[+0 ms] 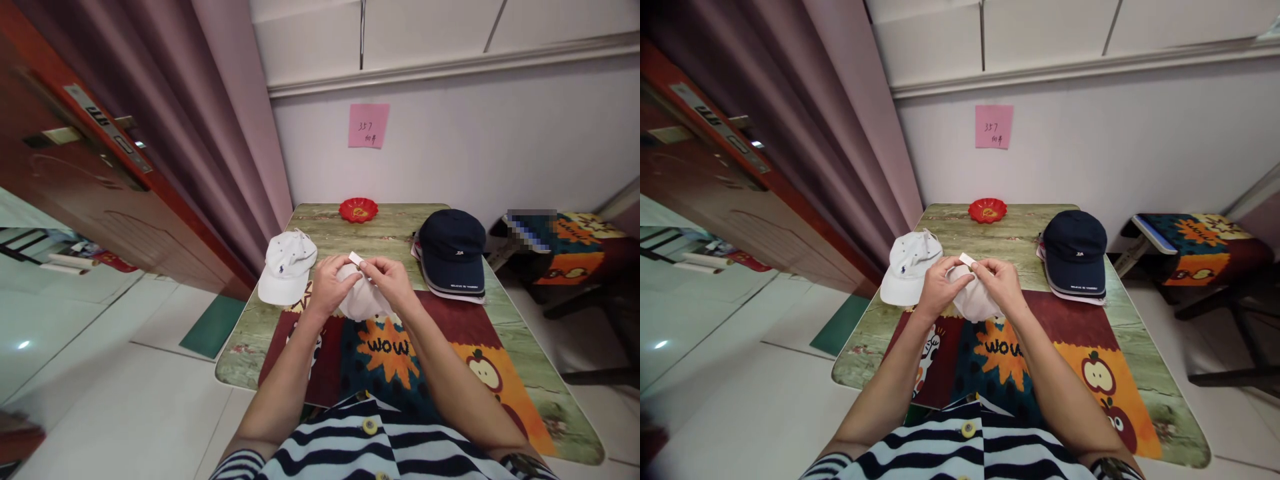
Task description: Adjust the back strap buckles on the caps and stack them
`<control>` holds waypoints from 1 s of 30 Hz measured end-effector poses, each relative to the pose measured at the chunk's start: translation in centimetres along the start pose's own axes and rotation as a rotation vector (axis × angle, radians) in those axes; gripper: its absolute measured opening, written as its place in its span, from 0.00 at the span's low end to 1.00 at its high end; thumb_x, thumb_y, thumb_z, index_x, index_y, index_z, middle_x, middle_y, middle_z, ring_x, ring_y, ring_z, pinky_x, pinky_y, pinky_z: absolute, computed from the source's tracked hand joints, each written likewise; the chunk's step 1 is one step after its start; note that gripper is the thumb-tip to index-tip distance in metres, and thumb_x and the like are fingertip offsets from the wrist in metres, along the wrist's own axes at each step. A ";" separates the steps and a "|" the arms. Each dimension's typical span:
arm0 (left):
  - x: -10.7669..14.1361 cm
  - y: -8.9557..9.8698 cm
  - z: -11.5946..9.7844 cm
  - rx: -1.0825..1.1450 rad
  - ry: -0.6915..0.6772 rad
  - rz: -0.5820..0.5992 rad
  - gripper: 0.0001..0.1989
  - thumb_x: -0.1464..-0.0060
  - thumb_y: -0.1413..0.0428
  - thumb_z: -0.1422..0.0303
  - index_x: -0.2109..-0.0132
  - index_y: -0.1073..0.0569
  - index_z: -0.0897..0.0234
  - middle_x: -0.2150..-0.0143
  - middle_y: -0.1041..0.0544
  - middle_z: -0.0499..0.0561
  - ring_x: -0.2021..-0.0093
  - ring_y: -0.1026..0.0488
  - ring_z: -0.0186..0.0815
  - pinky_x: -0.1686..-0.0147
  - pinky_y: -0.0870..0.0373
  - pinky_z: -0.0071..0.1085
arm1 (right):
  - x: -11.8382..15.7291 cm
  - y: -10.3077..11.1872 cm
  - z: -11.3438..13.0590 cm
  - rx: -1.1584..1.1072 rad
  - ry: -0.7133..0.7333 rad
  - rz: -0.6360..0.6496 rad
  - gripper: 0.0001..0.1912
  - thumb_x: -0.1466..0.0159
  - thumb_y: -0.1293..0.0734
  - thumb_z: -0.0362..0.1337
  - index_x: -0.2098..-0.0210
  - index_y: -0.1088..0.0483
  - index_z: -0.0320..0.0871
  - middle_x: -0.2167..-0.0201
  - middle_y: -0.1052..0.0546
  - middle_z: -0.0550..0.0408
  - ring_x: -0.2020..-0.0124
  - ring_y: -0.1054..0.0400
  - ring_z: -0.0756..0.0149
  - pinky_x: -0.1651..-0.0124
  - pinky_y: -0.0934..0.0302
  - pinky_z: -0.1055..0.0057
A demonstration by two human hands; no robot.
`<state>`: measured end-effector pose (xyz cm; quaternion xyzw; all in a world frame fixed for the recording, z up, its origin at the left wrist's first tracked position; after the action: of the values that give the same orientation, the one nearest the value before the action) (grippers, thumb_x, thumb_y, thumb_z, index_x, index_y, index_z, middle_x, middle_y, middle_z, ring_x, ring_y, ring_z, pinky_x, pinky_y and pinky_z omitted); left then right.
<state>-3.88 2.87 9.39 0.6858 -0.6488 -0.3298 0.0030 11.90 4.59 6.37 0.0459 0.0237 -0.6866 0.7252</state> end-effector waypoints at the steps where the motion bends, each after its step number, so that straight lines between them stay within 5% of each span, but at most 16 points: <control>1: 0.0 0.1 -0.5 -0.098 -0.061 -0.018 0.08 0.49 0.34 0.66 0.60 0.21 0.58 0.60 0.19 0.53 0.57 0.25 0.44 0.52 0.33 0.40 | 0.0 -0.1 0.0 -0.011 0.002 -0.002 0.20 0.44 0.27 0.53 0.70 0.20 0.41 0.76 0.23 0.56 0.75 0.35 0.68 0.70 0.43 0.71; 7: 0.4 0.2 -2.1 -0.358 -0.233 -0.086 0.04 0.43 0.40 0.69 0.60 0.21 0.58 0.57 0.19 0.56 0.53 0.27 0.47 0.50 0.36 0.43 | 0.3 -0.4 0.3 -0.050 0.019 0.030 0.20 0.43 0.27 0.54 0.69 0.20 0.41 0.78 0.25 0.57 0.75 0.36 0.68 0.69 0.42 0.71; 11: 0.5 0.7 -1.4 -0.181 -0.179 -0.119 0.06 0.44 0.38 0.69 0.59 0.19 0.56 0.58 0.19 0.54 0.55 0.26 0.44 0.51 0.33 0.41 | 0.3 0.4 0.3 -0.079 0.012 -0.028 0.20 0.43 0.28 0.53 0.64 0.20 0.42 0.76 0.25 0.57 0.74 0.35 0.68 0.68 0.40 0.71; 17: 0.4 1.0 0.5 0.086 0.016 -0.183 0.08 0.49 0.35 0.70 0.60 0.18 0.60 0.58 0.20 0.53 0.66 0.27 0.34 0.69 0.32 0.30 | 0.2 2.0 0.5 0.093 0.085 -0.151 0.17 0.41 0.30 0.50 0.67 0.21 0.42 0.75 0.25 0.56 0.74 0.35 0.67 0.69 0.43 0.71; 30: 0.3 0.8 0.8 0.137 0.017 -0.171 0.08 0.51 0.35 0.71 0.61 0.19 0.62 0.59 0.19 0.53 0.64 0.26 0.33 0.67 0.31 0.29 | 0.3 1.3 0.2 0.203 0.032 -0.139 0.19 0.43 0.29 0.52 0.72 0.21 0.41 0.78 0.25 0.56 0.74 0.36 0.66 0.71 0.45 0.71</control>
<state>-4.95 2.76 8.99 0.7400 -0.6089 -0.2778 -0.0667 13.25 4.33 6.57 0.1281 -0.0314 -0.7333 0.6670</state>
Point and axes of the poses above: each hand's wrist, its own x-axis away from the middle knuckle, its own y-axis out of the back of the hand, z = x × y, the point moved 5 cm from there along -x, towards the middle knuckle
